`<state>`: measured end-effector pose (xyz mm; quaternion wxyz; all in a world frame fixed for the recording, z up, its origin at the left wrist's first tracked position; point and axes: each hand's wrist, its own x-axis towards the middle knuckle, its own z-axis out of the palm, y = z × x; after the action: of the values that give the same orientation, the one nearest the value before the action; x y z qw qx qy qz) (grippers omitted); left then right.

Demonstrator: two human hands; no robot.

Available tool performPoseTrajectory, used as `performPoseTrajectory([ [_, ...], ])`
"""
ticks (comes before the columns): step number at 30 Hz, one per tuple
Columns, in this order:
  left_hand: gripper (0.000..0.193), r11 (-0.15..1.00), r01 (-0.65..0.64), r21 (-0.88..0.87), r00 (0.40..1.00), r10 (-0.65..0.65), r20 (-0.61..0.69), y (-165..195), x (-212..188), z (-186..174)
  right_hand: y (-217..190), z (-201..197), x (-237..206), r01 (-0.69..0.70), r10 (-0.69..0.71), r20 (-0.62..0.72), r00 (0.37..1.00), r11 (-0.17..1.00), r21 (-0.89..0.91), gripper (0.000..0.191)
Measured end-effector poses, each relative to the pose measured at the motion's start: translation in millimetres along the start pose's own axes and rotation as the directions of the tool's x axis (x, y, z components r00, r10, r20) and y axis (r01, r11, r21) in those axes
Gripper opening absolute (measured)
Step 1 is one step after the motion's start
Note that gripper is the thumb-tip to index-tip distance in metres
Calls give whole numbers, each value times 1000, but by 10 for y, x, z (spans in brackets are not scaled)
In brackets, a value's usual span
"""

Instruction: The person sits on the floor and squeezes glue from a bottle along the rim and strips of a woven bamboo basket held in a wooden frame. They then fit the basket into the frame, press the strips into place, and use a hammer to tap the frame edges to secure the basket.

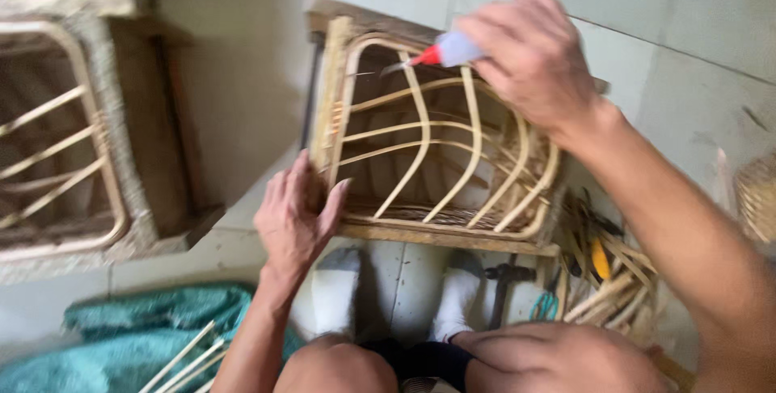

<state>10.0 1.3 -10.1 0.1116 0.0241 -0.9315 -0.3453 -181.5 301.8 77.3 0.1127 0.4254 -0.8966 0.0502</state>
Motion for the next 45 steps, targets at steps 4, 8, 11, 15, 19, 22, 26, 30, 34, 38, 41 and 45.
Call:
performPoseTrajectory([
  [4,70,994,14,104,995,-24,97,-17,7,-54,-128,-269,-789,-480,465,121,877,855,198,45],
  [8,62,991,41,129,993,-55,108,-82,-3,-88,-296,-143,-1050,-515,503,121,856,850,110,46],
  [11,58,990,53,132,992,-67,105,-139,-31,-106,-312,41,-920,-434,430,74,900,899,59,43],
  [15,56,990,62,125,993,-74,91,-190,-54,-112,-282,165,-709,-347,347,32,937,938,-13,41],
  [19,57,988,61,139,992,-75,99,-206,-58,-118,-281,192,-639,-330,332,35,943,942,-53,41],
  [22,56,988,62,145,992,-77,101,-206,-67,-119,-257,220,-626,-292,297,38,954,952,-93,41],
  [26,56,985,75,155,989,-93,113,-215,-88,-112,-183,186,-646,-275,282,45,958,954,-114,37],
  [30,58,984,68,167,988,-90,127,-248,-116,-117,-161,-75,-848,-335,341,51,939,936,-106,35],
  [34,53,984,33,173,993,-52,106,-294,-150,-159,-211,-387,-1226,-481,485,10,874,868,-121,38],
  [38,53,986,37,162,992,-56,117,-347,-154,-218,-201,-345,-1473,-502,511,26,859,852,-150,37],
  [41,56,979,97,178,977,-128,170,-381,-139,-264,-151,-149,-1524,-460,474,40,879,869,-184,37],
  [45,55,980,89,175,982,-116,150,-396,-137,-305,-106,11,-1537,-439,460,64,886,874,-207,38],
])
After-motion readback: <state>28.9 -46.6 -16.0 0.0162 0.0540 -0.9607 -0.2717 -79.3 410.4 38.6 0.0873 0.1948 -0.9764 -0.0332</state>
